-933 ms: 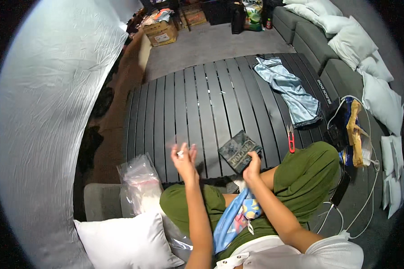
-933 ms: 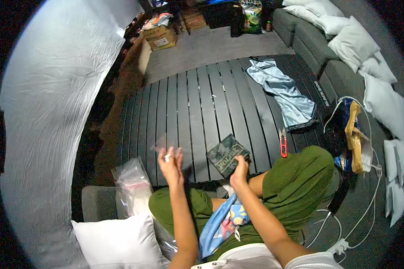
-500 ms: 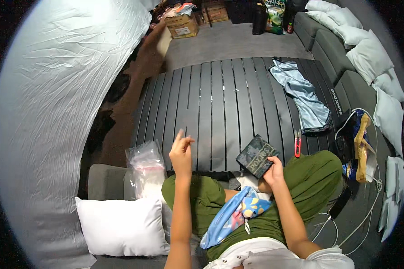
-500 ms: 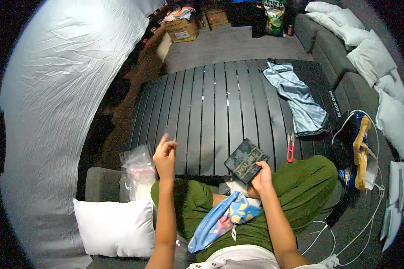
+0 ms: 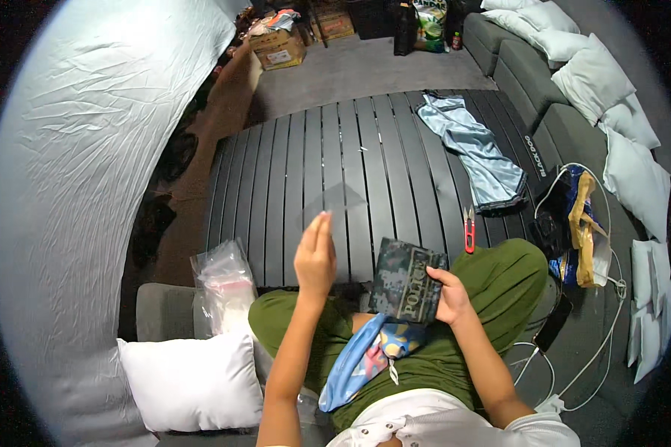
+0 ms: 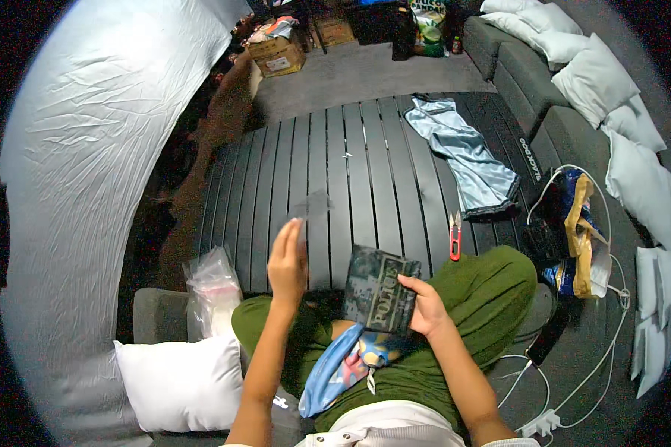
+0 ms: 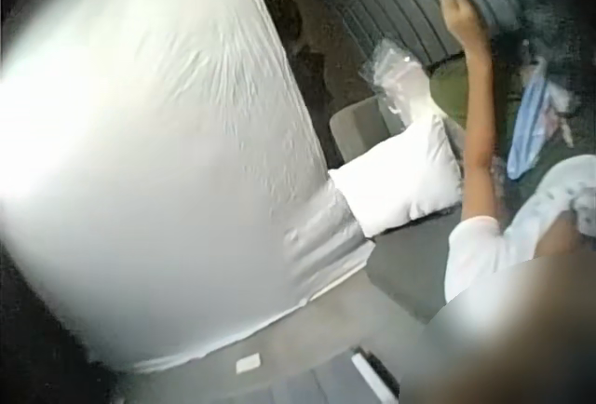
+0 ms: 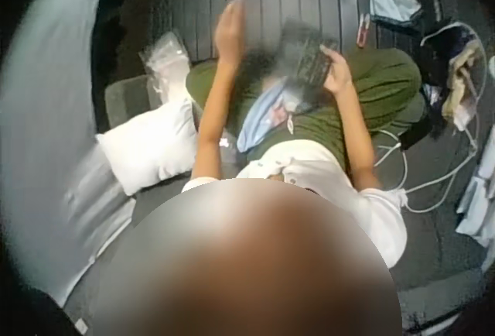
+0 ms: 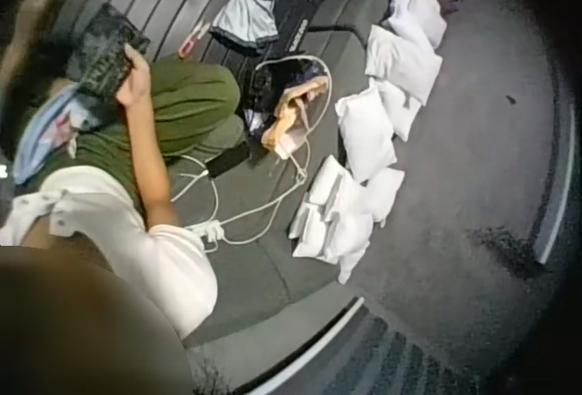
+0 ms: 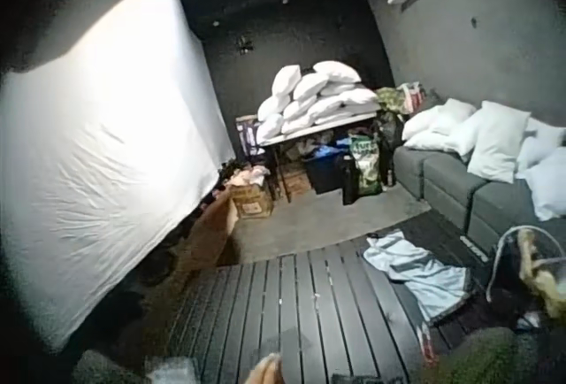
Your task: Trim loose threads from fabric items, fold them neatly, and place them into plastic bags.
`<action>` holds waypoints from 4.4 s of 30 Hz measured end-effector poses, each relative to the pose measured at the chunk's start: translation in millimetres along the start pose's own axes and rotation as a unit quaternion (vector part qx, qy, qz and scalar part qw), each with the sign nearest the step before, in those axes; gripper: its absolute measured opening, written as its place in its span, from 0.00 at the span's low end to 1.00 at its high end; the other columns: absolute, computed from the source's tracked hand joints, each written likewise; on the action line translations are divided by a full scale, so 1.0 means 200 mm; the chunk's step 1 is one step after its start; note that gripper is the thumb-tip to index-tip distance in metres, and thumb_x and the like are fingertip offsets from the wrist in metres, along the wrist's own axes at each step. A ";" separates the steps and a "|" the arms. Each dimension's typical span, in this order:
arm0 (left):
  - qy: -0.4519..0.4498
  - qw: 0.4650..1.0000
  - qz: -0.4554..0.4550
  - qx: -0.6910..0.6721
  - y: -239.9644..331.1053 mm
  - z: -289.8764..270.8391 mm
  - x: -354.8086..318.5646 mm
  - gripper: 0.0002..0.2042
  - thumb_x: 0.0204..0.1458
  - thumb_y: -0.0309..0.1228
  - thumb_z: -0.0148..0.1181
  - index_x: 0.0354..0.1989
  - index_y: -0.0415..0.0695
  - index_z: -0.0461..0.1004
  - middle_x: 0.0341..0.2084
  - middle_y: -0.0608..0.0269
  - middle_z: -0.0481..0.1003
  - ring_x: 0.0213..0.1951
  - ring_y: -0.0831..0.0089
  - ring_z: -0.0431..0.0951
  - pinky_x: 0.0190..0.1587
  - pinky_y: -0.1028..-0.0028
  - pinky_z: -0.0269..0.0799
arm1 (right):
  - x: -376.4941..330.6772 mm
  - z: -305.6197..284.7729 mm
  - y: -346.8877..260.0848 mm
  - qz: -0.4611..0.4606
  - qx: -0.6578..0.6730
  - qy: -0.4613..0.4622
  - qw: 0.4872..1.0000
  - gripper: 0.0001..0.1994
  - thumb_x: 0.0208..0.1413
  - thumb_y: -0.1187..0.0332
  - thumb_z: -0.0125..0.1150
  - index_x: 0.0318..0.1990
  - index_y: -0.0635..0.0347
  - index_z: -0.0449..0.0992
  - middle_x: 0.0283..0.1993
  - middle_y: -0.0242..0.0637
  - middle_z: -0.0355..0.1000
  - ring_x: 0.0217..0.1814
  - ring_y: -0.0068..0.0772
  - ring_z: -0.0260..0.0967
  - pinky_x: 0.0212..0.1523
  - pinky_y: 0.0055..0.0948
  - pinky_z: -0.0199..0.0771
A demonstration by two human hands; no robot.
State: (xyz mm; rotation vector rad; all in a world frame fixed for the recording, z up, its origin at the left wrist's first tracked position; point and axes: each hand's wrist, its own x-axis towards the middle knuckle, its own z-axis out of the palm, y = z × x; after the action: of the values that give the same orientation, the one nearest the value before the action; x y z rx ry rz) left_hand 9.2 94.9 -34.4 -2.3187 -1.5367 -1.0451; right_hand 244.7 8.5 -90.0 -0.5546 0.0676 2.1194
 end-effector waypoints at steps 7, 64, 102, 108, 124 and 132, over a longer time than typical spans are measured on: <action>-0.081 0.995 0.025 -0.052 0.12 0.20 -0.25 0.19 0.45 0.21 0.48 0.50 0.42 0.65 0.46 0.59 0.67 0.44 0.63 0.70 0.42 0.71 0.68 | -0.02 0.00 0.03 0.077 -0.025 -0.049 0.996 0.18 0.55 0.65 0.43 0.49 0.68 0.65 0.47 0.46 0.68 0.48 0.40 0.67 0.53 0.40 0.62; -0.139 0.958 -0.031 -0.250 0.47 0.24 -0.33 0.18 0.44 0.22 0.49 0.48 0.40 0.67 0.45 0.52 0.69 0.50 0.59 0.67 0.53 0.62 0.60 | 0.29 -0.03 0.17 -0.277 0.085 0.103 0.952 0.06 0.45 0.73 0.48 0.31 0.63 0.68 0.35 0.39 0.67 0.39 0.34 0.65 0.46 0.31 0.65; 0.040 0.231 -0.464 -0.854 0.33 0.01 -0.27 0.18 0.52 0.35 0.44 0.48 0.35 0.64 0.45 0.49 0.69 0.47 0.57 0.69 0.52 0.61 0.62 | 0.02 0.29 0.13 -0.141 -0.108 -0.014 0.984 0.15 0.48 0.79 0.48 0.45 0.70 0.65 0.47 0.49 0.66 0.49 0.39 0.66 0.50 0.37 0.66; 0.050 0.134 -0.454 -0.880 0.16 -0.11 -0.33 0.20 0.51 0.37 0.44 0.48 0.34 0.65 0.44 0.45 0.69 0.46 0.52 0.70 0.51 0.53 0.61 | -0.21 0.30 -0.07 -0.025 -0.467 -0.056 0.882 0.26 0.49 0.72 0.54 0.57 0.65 0.56 0.52 0.46 0.65 0.52 0.39 0.64 0.52 0.35 0.62; 0.028 0.634 -0.487 -0.600 0.24 -0.11 -0.37 0.27 0.55 0.43 0.42 0.60 0.43 0.51 0.60 0.57 0.46 0.59 0.64 0.52 0.60 0.67 0.46 | -0.11 0.60 -0.16 -0.310 -0.692 -0.137 0.638 0.15 0.41 0.75 0.63 0.40 0.64 0.71 0.38 0.36 0.72 0.33 0.23 0.70 0.35 0.21 0.71; -0.119 0.525 -0.463 -0.703 0.32 -0.27 -0.17 0.18 0.49 0.24 0.54 0.50 0.35 0.65 0.42 0.58 0.71 0.42 0.78 0.70 0.46 0.78 0.65 | -0.07 0.54 -0.16 -0.193 -0.523 -0.057 0.828 0.14 0.47 0.75 0.59 0.42 0.67 0.69 0.41 0.33 0.69 0.38 0.19 0.67 0.40 0.18 0.68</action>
State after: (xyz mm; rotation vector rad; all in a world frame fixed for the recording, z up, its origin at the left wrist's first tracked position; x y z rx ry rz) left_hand 31.6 14.8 -1.5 -1.8809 -2.7366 -3.4202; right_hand 238.2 43.3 17.5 -0.9542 -1.2401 1.6251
